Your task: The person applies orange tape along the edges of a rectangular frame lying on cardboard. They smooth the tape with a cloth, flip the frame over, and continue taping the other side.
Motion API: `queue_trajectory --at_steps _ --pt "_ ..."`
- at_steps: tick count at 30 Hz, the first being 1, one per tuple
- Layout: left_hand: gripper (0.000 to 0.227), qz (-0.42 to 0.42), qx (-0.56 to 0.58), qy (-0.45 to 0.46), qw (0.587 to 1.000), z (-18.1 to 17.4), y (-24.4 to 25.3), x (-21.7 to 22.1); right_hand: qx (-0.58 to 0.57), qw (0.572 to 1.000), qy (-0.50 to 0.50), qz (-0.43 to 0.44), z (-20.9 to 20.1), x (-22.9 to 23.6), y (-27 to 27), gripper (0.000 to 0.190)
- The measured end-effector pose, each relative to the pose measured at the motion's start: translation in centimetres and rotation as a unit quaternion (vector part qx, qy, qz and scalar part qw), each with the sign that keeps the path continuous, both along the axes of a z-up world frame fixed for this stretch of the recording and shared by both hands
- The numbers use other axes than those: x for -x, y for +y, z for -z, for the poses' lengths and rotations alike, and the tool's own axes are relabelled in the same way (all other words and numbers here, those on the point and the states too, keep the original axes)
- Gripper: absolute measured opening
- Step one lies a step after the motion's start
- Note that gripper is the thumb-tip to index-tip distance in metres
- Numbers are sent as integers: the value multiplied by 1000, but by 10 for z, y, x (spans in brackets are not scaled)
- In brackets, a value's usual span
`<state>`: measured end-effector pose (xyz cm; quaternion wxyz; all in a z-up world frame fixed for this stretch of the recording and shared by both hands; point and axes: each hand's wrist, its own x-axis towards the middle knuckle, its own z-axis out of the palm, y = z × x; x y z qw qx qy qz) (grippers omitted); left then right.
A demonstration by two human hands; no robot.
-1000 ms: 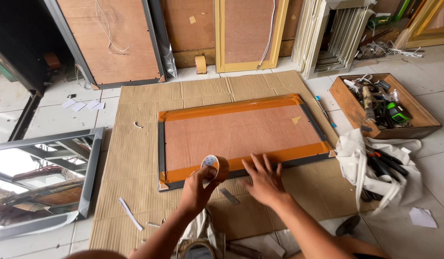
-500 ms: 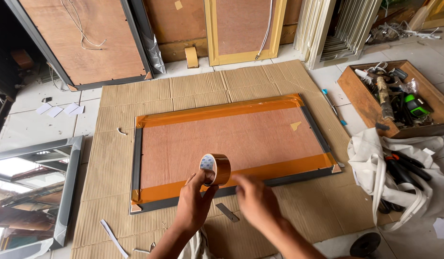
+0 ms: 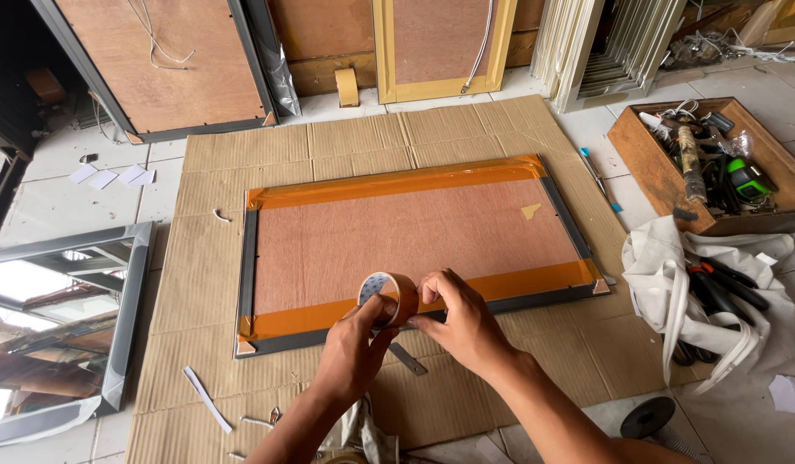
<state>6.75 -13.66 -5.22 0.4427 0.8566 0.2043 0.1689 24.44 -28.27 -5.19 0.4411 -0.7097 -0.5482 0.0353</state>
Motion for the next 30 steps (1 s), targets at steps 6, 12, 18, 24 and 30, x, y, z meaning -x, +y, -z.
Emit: queue_trajectory --at_steps 6,12,18,24,30 --pt "10 -15 -10 18 1000 7 -2 0 14 1000 6 19 7 0 -1 54" --pt "18 -12 -62 25 998 25 3 2 47 997 44 49 29 -3 1 65" --pt "19 -29 -53 54 997 20 3 -5 -14 998 34 56 22 0 7 53" --pt "14 -20 -73 38 996 26 4 -2 -3 998 1 58 6 12 5 67" --pt "14 -7 -104 73 992 27 5 -2 40 995 65 61 27 5 6 48"
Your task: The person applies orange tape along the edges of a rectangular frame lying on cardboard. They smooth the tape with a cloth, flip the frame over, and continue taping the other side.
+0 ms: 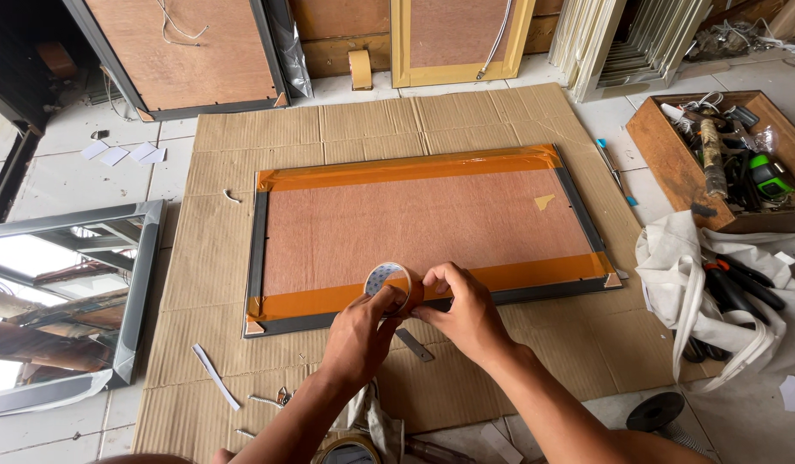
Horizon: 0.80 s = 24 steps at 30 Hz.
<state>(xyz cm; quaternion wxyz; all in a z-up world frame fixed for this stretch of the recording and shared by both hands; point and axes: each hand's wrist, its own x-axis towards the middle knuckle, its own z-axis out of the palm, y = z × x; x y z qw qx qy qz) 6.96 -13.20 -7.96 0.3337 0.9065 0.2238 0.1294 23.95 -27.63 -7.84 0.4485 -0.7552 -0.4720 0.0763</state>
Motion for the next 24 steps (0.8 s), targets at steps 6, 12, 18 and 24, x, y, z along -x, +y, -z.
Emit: queue_trajectory --at_steps 6,12,18,24 --pt "17 4 32 -36 999 -6 0 0 -26 1000 -10 -11 -3 -4 0 41" --pt "15 8 36 -50 998 4 3 1 -35 997 -64 5 -15 4 -2 80" --pt "14 22 32 -22 999 -2 3 2 -16 1000 -12 -6 -20 -1 -2 53" --pt "14 44 68 1 997 -14 0 4 4 999 -26 -45 -18 -10 -6 35"
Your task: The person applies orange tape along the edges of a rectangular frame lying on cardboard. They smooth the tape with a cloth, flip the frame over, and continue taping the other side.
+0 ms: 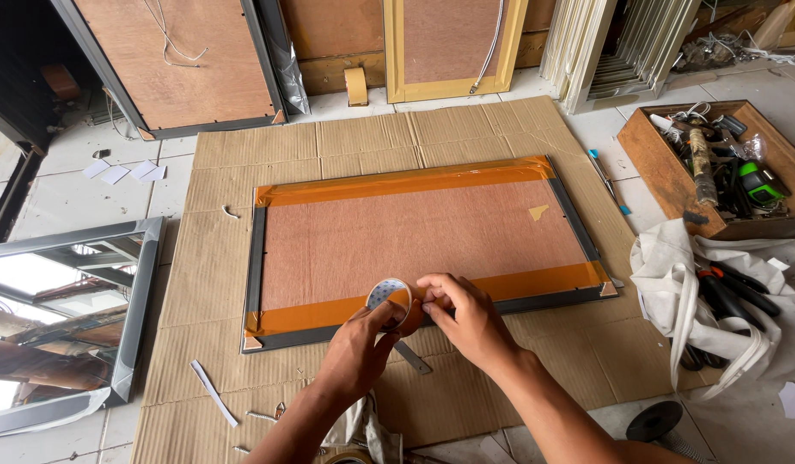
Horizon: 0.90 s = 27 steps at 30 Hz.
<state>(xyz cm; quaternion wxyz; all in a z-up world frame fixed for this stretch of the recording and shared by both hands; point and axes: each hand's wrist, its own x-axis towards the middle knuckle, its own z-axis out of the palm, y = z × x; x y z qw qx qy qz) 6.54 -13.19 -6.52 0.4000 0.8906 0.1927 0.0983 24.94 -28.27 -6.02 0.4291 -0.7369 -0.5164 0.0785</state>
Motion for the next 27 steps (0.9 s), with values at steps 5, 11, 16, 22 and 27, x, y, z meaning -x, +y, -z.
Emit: queue_trajectory --at_steps 5,11,16,22,27 --pt "18 42 7 -10 999 -11 3 2 -16 992 -121 -38 -6 -1 1 27" --pt "29 6 -5 20 1000 5 23 3 -29 1000 -9 5 0 -18 -7 19" --pt "20 7 34 -54 998 4 23 -1 -63 994 87 25 -11 -17 -4 30" --pt "17 38 87 -67 993 -16 10 0 -102 994 19 32 5 4 7 11" --pt "22 21 81 -35 996 -10 10 -2 -68 996 -47 26 21 7 12 11"
